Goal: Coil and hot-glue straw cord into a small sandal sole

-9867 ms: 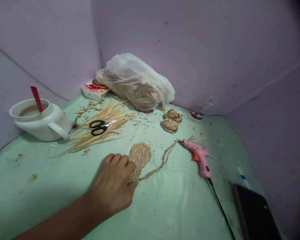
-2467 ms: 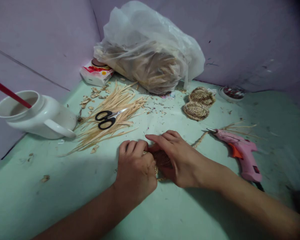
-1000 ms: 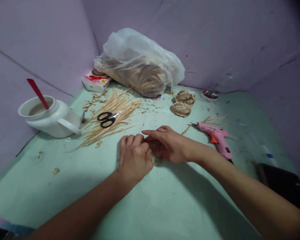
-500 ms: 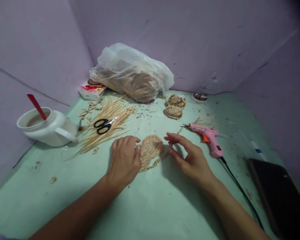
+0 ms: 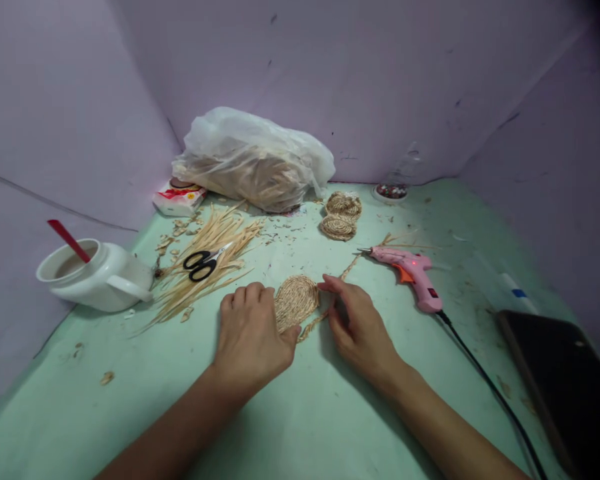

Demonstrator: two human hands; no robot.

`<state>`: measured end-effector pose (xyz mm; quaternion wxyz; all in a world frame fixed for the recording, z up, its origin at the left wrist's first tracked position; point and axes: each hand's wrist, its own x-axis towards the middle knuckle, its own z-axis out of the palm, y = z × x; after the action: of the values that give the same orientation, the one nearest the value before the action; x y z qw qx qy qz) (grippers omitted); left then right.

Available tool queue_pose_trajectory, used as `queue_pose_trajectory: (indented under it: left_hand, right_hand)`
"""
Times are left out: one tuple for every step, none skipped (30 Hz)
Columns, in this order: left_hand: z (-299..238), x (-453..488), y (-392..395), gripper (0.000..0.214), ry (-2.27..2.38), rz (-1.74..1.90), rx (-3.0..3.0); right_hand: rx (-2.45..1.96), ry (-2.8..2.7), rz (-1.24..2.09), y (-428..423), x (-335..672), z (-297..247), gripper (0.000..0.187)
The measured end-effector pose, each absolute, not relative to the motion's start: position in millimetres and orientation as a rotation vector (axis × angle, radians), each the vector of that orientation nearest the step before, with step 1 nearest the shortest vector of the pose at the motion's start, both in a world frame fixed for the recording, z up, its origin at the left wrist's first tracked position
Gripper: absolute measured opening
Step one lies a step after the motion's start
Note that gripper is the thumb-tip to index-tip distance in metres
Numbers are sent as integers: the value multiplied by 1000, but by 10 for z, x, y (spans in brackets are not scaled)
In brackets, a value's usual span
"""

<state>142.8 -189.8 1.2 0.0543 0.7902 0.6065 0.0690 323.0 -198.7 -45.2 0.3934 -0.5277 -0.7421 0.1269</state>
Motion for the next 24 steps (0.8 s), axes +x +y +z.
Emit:
queue_pose_trajectory:
  left_hand:
    - [10,1442,-1893,38,1838,192,2402]
    - [9,1449,-1886,37,1834,180,2403]
    - [7,1452,-1878,36,1832,173,2403]
    - [7,1453,-1870,36,1831,170,2400]
    - [8,1452,-1863,37,1832,168,2394]
    - [11,1450,-1857,37,1830,165,2385]
    - [16,1446,-1851,38,1827,160,2372]
    - [21,1439,-1846,38,1823,154,2358]
    - [26,1430,-1841,39,1814,145,2347]
    - [31,1419,-1837,39,1804,134,2338]
    - [34,1407,-1833,40,1798,125,2327]
    - [35,1394,-1830,42,1795,117,2316]
    - [35,1381,-1829,43,1795,112,2304]
    - [33,1371,-1829,43,1797,108,2295]
    - [29,1363,-1830,42,1801,103,2290]
    - [25,1358,-1833,40,1807,99,2292]
    - [19,1356,-1836,38,1812,94,2299]
    - [13,1355,-1839,36,1817,89,2309]
    - [9,1356,-1842,35,1822,87,2316]
    - [5,1358,-1844,33,1820,86,2320]
    - [4,1359,-1847,33,1817,87,2321]
    - [5,1360,-1849,32,1814,89,2321]
    - [7,1361,-1852,32,1812,94,2321]
    - [10,1361,-1856,32,1811,99,2322]
  right_hand:
    - [-1337,-1889,329,-1988,3230,-447,54]
    - [-1338,-1891,334,-1988,3229,-443,54]
    - [-1341,-1895,337,-1989,3225,-443,55]
    - [-1343,-1899,336,-1988,3218,-444,55]
    - [-1341,-1905,334,-1987,3210,-448,54]
    - [-1337,-1911,333,-1984,3202,-451,54]
    - [-1331,-1914,329,-1979,3196,-451,53]
    - [-1325,-1915,319,-1973,3198,-445,52]
    - [-1323,-1911,296,-1965,3212,-428,50]
    - [-1334,-1898,255,-1956,3243,-398,47]
    - [-1360,-1867,199,-1947,3296,-353,42]
    - [-1408,-1817,132,-1939,3371,-293,38]
    - [-1487,-1741,61,-1932,3469,-221,33]
    - [-1605,-1635,7,-1927,3586,-142,30]
    - [-1769,-1521,-34,-1925,3716,-60,29]
    - [-1983,-1409,-65,-1924,3851,18,29]
    - [-2198,-1339,-56,-1922,3984,85,34]
    - [-2374,-1299,-20,-1918,4105,136,40]
    - [-2500,-1297,58,-1908,4211,169,46]
    - [-2579,-1304,167,-1891,4296,183,50]
    - [-2614,-1316,282,-1866,4359,180,51]
    - [-2621,-1325,378,-1835,4401,163,48]
    - [-2612,-1329,457,-1800,4425,138,41]
    - [-2596,-1332,513,-1763,4436,108,33]
